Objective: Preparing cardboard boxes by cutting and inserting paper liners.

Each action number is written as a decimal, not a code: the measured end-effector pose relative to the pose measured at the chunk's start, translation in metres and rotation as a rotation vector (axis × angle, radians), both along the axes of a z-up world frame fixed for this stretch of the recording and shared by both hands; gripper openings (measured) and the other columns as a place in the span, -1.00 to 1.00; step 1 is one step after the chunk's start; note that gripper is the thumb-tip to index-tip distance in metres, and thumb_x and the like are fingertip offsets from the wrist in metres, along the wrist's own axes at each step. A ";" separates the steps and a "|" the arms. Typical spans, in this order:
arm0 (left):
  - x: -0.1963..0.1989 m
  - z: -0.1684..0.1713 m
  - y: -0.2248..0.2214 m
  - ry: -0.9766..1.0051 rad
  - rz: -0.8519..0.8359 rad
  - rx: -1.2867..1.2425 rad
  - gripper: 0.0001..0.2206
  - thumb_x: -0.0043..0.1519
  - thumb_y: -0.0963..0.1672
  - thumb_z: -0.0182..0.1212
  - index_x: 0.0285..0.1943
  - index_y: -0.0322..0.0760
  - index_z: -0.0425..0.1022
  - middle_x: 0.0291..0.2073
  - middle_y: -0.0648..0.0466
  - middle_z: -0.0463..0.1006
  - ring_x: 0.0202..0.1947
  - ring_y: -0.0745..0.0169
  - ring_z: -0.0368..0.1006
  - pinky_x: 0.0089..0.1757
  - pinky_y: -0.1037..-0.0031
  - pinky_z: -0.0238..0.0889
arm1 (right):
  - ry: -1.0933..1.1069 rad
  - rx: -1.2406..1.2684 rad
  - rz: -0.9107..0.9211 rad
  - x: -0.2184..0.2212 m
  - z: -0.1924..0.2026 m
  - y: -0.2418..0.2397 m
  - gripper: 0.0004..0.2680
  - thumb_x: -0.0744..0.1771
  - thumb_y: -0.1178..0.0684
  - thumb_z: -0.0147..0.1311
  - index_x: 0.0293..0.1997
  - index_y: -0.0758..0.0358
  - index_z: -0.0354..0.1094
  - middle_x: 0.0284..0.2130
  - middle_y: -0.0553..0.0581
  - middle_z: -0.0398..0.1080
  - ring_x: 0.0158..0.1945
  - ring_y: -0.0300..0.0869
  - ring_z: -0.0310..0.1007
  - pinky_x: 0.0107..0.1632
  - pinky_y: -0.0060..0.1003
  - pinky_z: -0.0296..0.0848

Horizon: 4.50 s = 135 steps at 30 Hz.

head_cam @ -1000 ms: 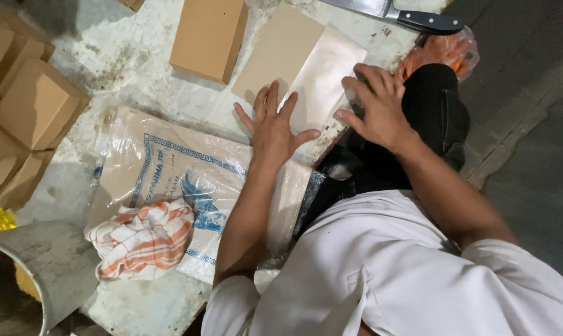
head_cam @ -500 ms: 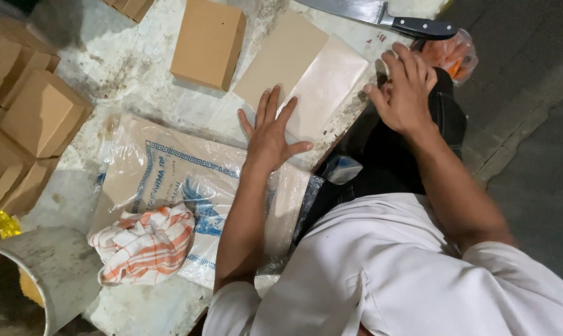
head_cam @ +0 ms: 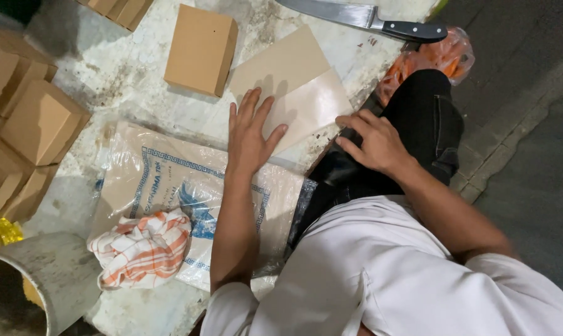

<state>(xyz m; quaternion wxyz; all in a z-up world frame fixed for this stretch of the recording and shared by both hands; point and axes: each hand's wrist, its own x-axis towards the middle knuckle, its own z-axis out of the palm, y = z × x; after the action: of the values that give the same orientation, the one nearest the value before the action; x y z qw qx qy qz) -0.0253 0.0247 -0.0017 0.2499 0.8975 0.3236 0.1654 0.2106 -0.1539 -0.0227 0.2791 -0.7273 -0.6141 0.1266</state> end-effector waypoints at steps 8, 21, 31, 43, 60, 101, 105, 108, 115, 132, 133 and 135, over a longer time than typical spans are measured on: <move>0.010 0.031 -0.006 0.437 0.027 -0.130 -0.33 0.25 0.17 0.07 0.48 -0.10 0.12 0.48 -0.04 0.01 0.48 0.11 -0.13 0.32 0.00 -0.35 | 0.205 -0.146 -0.237 0.034 0.009 0.002 -0.63 0.33 -0.15 0.22 0.17 0.18 0.26 -0.13 0.25 0.37 -0.08 0.14 0.46 -0.07 -0.02 0.38; 0.093 0.026 -0.071 0.652 0.122 -0.237 -0.13 0.25 0.23 -0.08 0.47 -0.54 -0.08 0.27 -0.33 0.08 0.30 -0.18 0.06 0.18 0.19 0.11 | 0.865 -0.208 -0.109 0.043 -0.049 -0.004 -0.77 0.36 0.03 0.15 -0.01 0.38 0.27 -0.44 0.25 0.47 -0.43 -0.10 0.54 -0.29 -0.28 0.49; 0.070 0.039 -0.065 0.027 0.039 -0.041 -0.53 0.29 -0.08 0.19 0.36 -0.34 0.29 0.26 -0.28 0.24 0.33 -0.26 0.13 0.26 -0.10 -0.12 | 0.969 -0.004 -0.220 0.062 -0.026 -0.010 -0.87 0.30 0.17 0.21 -0.20 0.35 0.32 -0.66 0.07 0.32 -0.59 -0.28 0.38 -0.47 -0.45 0.35; 0.082 -0.006 -0.036 0.326 -0.148 0.081 -0.30 0.27 0.24 -0.12 0.54 0.03 -0.05 0.50 -0.14 -0.16 0.48 -0.21 -0.37 0.29 -0.18 -0.46 | -0.287 0.126 -0.081 0.130 0.053 0.043 -0.64 0.37 -0.07 0.03 0.25 0.33 0.18 0.17 0.32 0.17 0.25 0.20 0.08 0.11 0.16 0.10; 0.105 -0.007 -0.025 0.267 -0.179 0.140 -0.35 0.20 0.24 0.09 0.40 0.00 0.27 0.40 -0.20 0.11 0.43 -0.23 -0.20 0.22 -0.31 -0.45 | 0.427 -0.046 -0.047 0.154 0.017 -0.101 -0.83 0.42 -0.01 -0.07 0.01 0.25 0.17 -0.41 0.02 0.31 -0.48 -0.26 0.24 -0.37 -0.35 0.22; 0.166 0.027 -0.018 0.593 -0.015 -0.088 -0.29 0.35 0.25 -0.45 0.61 0.04 -0.40 0.52 0.05 -0.53 0.46 -0.05 -0.72 0.27 -0.26 -0.77 | 1.477 -0.437 0.068 0.051 -0.008 -0.035 -0.80 0.35 0.14 -0.03 0.06 0.29 0.18 -0.35 0.19 0.36 -0.34 -0.17 0.38 -0.37 -0.36 0.35; 0.166 0.027 -0.013 0.569 -0.052 -0.045 -0.27 0.32 0.27 -0.46 0.61 0.03 -0.35 0.52 0.08 -0.48 0.47 0.01 -0.66 0.27 -0.27 -0.74 | 1.573 -0.433 -0.042 0.048 -0.006 -0.033 -0.76 0.34 0.14 -0.01 0.11 0.31 0.16 -0.46 0.17 0.23 -0.55 -0.19 0.27 -0.59 -0.40 0.28; 0.169 0.030 -0.010 0.580 -0.067 -0.060 -0.26 0.29 0.27 -0.49 0.60 0.04 -0.36 0.53 0.10 -0.46 0.48 0.04 -0.65 0.27 -0.26 -0.76 | 1.576 -0.413 -0.075 0.057 -0.003 -0.043 -0.73 0.34 0.13 0.01 0.16 0.31 0.18 -0.49 0.13 0.21 -0.59 -0.24 0.20 -0.62 -0.42 0.21; 0.171 0.028 -0.004 0.611 -0.104 -0.051 -0.24 0.30 0.27 -0.54 0.61 -0.06 -0.39 0.54 0.05 -0.46 0.49 0.01 -0.64 0.28 -0.29 -0.72 | 1.606 -0.342 -0.093 0.056 -0.013 -0.034 -0.69 0.34 0.13 0.02 0.21 0.37 0.18 -0.53 0.16 0.20 -0.65 -0.23 0.17 -0.66 -0.42 0.19; 0.167 0.022 0.001 0.552 -0.114 0.008 -0.19 0.31 0.28 -0.53 0.61 -0.20 -0.35 0.53 -0.01 -0.42 0.49 -0.09 -0.57 0.26 -0.32 -0.66 | 1.583 -0.322 -0.168 0.060 -0.007 -0.030 -0.73 0.31 0.10 0.09 0.06 0.41 0.24 -0.57 0.15 0.18 -0.67 -0.22 0.15 -0.68 -0.41 0.15; 0.163 0.020 -0.002 0.537 -0.120 0.027 -0.20 0.34 0.28 -0.49 0.61 -0.22 -0.33 0.52 -0.02 -0.39 0.50 -0.11 -0.53 0.26 -0.34 -0.62 | 1.578 -0.308 -0.166 0.053 -0.008 -0.021 -0.77 0.31 0.07 0.10 -0.04 0.40 0.23 -0.57 0.16 0.17 -0.69 -0.22 0.15 -0.70 -0.42 0.14; 0.162 0.019 -0.008 0.548 -0.129 0.007 -0.17 0.29 0.29 -0.56 0.60 -0.22 -0.36 0.53 -0.01 -0.42 0.50 -0.08 -0.55 0.27 -0.31 -0.66 | 1.561 -0.333 -0.217 0.052 0.003 -0.036 -0.79 0.31 0.09 0.10 -0.07 0.40 0.24 -0.56 0.16 0.19 -0.68 -0.22 0.15 -0.69 -0.42 0.14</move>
<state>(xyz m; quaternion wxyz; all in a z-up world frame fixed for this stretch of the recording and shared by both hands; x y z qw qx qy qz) 0.1372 0.0163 0.0174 0.1600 0.9283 0.3208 -0.0984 0.2627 -0.1900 -0.0198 0.5265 -0.5164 -0.1409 0.6605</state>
